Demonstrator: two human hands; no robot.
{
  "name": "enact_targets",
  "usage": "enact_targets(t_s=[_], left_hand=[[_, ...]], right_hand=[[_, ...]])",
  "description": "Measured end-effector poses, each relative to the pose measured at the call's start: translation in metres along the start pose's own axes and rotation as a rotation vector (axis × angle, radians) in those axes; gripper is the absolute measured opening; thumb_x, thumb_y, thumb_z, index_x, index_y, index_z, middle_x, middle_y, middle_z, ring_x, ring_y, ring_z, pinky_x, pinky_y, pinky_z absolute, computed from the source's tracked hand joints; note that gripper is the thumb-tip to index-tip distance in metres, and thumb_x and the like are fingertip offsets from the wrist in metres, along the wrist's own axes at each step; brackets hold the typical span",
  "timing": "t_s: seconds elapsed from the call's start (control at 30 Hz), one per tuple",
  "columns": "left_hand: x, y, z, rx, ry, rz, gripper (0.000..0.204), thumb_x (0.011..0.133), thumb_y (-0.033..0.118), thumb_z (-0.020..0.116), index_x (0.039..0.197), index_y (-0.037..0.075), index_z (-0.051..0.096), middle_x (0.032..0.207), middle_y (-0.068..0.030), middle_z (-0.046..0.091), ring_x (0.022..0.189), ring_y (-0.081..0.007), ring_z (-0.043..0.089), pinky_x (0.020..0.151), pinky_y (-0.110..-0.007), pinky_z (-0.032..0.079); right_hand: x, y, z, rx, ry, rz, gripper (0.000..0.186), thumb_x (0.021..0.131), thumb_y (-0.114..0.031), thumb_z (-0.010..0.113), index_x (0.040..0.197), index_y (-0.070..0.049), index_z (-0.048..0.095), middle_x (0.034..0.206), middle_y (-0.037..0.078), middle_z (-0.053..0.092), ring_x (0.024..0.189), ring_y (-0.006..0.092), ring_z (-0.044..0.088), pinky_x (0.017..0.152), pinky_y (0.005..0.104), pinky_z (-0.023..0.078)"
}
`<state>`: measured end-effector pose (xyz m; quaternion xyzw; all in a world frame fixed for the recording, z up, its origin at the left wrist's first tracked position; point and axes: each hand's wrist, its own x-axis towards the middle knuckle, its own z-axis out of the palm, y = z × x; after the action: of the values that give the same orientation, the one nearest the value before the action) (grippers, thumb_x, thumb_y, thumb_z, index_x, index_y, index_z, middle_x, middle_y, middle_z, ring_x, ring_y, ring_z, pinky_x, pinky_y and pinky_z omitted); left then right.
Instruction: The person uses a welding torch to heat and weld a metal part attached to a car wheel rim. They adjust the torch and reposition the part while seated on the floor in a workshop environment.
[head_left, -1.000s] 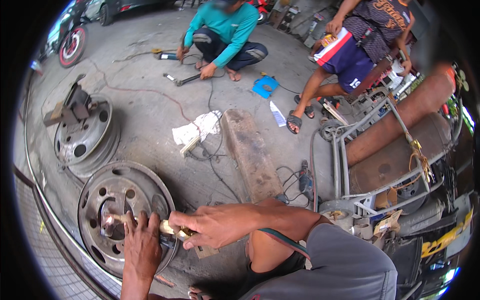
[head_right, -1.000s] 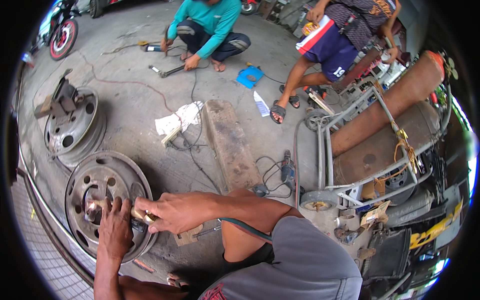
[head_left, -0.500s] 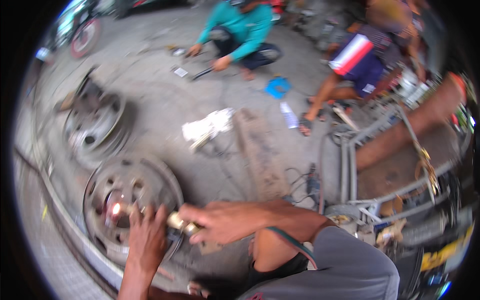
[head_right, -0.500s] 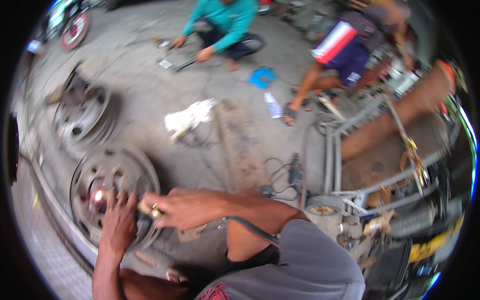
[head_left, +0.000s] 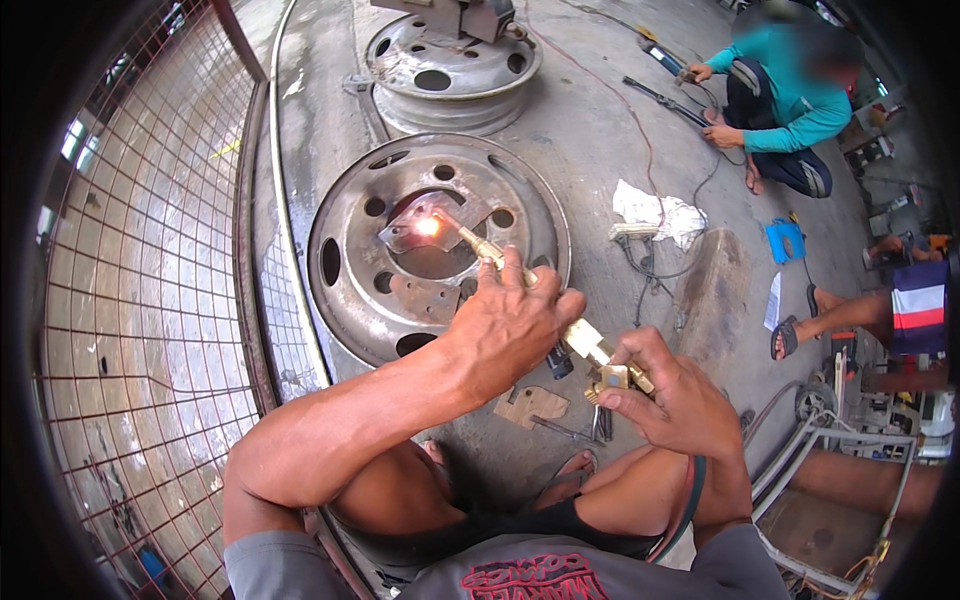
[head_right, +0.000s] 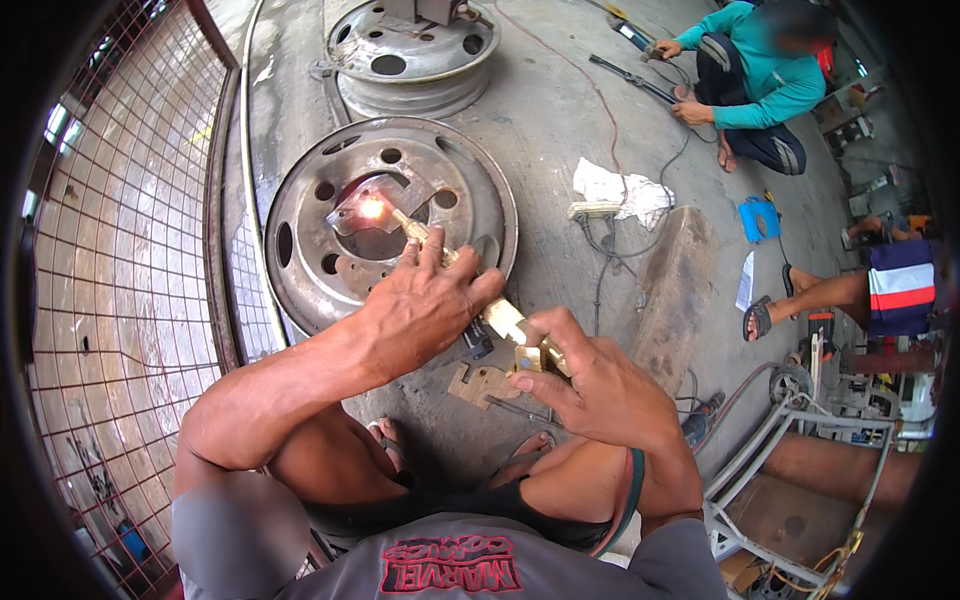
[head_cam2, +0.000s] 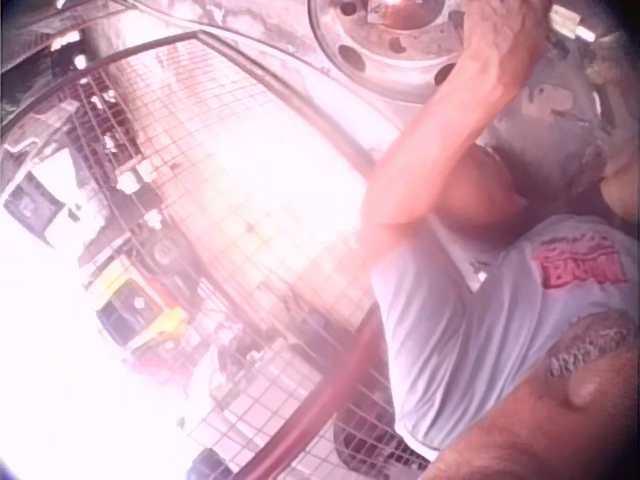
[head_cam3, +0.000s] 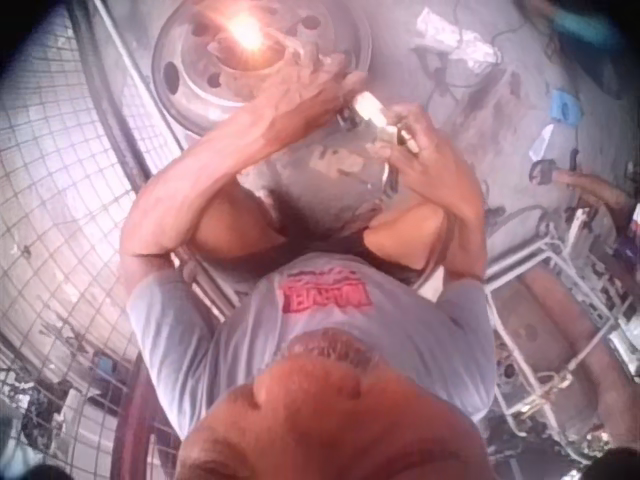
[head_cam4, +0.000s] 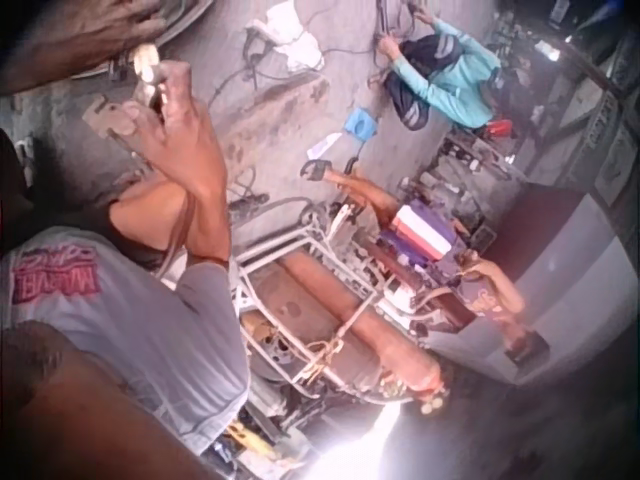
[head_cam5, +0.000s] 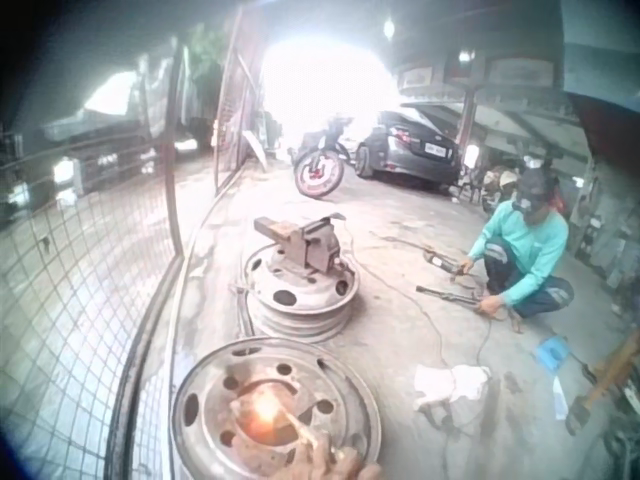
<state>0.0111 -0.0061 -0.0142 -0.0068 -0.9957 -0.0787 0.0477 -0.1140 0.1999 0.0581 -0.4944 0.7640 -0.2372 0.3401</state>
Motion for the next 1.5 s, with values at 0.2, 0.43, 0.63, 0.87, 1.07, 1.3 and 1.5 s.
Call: enact_targets(t_s=[0.2,0.43,0.63,0.87,1.07,1.3,1.5], left_hand=[[0.0015,0.0011,0.0007,0.046,0.028,0.017,0.033,0.089,0.012,0.068,0.121,0.006,0.058,0.113,-0.0197,0.059,0.119,-0.0512,0.06,0.093,-0.058,0.058],[0.0014,0.0007,-0.0006,0.07,0.043,0.017,0.036,0.087,0.012,0.07,0.121,0.005,0.058,0.112,-0.019,0.059,0.118,-0.05,0.062,0.091,-0.058,0.059],[0.0011,-0.0008,-0.0019,0.062,0.016,0.007,0.039,0.088,0.011,0.071,0.124,0.005,0.057,0.113,-0.0198,0.059,0.122,-0.0529,0.06,0.092,-0.059,0.059],[0.0016,-0.002,-0.001,0.068,0.016,0.011,0.042,0.088,0.012,0.072,0.126,0.005,0.057,0.115,-0.0204,0.059,0.125,-0.0552,0.059,0.095,-0.06,0.058],[0.0021,-0.0021,-0.0003,0.04,0.005,0.003,0.041,0.088,0.011,0.072,0.126,0.004,0.056,0.117,-0.021,0.059,0.124,-0.0555,0.059,0.094,-0.061,0.059],[0.0024,-0.001,-0.0003,0.045,0.021,0.0,0.04,0.088,0.011,0.072,0.124,0.004,0.057,0.115,-0.0213,0.059,0.124,-0.0558,0.059,0.094,-0.061,0.059],[0.0008,-0.0013,0.0021,0.068,0.064,0.005,0.039,0.087,0.011,0.072,0.123,0.004,0.057,0.114,-0.0208,0.06,0.123,-0.0553,0.06,0.093,-0.06,0.059]], right_hand=[[-0.0041,0.0043,-0.0031,0.031,-0.018,0.01,0.049,0.098,-0.028,0.078,0.126,-0.008,0.043,0.093,0.01,0.065,0.07,0.0235,0.067,0.064,0.0387,0.05],[0.0,0.0026,-0.0009,0.051,0.002,-0.039,0.043,0.101,-0.024,0.074,0.122,-0.007,0.04,0.076,0.008,0.062,0.054,0.0152,0.059,0.054,0.0335,0.045],[0.0029,0.0019,-0.0007,0.04,-0.006,-0.045,0.042,0.102,-0.024,0.073,0.122,-0.007,0.04,0.071,0.007,0.06,0.053,0.015,0.059,0.053,0.0326,0.044],[0.0042,0.0029,-0.0007,0.054,-0.006,-0.053,0.043,0.102,-0.026,0.073,0.122,-0.007,0.04,0.072,0.007,0.061,0.051,0.0144,0.058,0.052,0.0324,0.044],[0.0041,0.0041,-0.0004,0.059,-0.008,-0.047,0.045,0.102,-0.03,0.072,0.122,-0.006,0.041,0.074,0.007,0.062,0.051,0.0134,0.057,0.05,0.0315,0.043],[0.0031,0.0058,0.0004,0.087,0.001,-0.042,0.045,0.102,-0.032,0.072,0.122,-0.005,0.042,0.074,0.007,0.062,0.051,0.0126,0.056,0.049,0.0309,0.042],[0.0035,0.0038,0.0006,0.063,0.008,-0.038,0.046,0.102,-0.034,0.072,0.121,-0.005,0.042,0.071,0.007,0.061,0.05,0.0133,0.057,0.049,0.031,0.042]])
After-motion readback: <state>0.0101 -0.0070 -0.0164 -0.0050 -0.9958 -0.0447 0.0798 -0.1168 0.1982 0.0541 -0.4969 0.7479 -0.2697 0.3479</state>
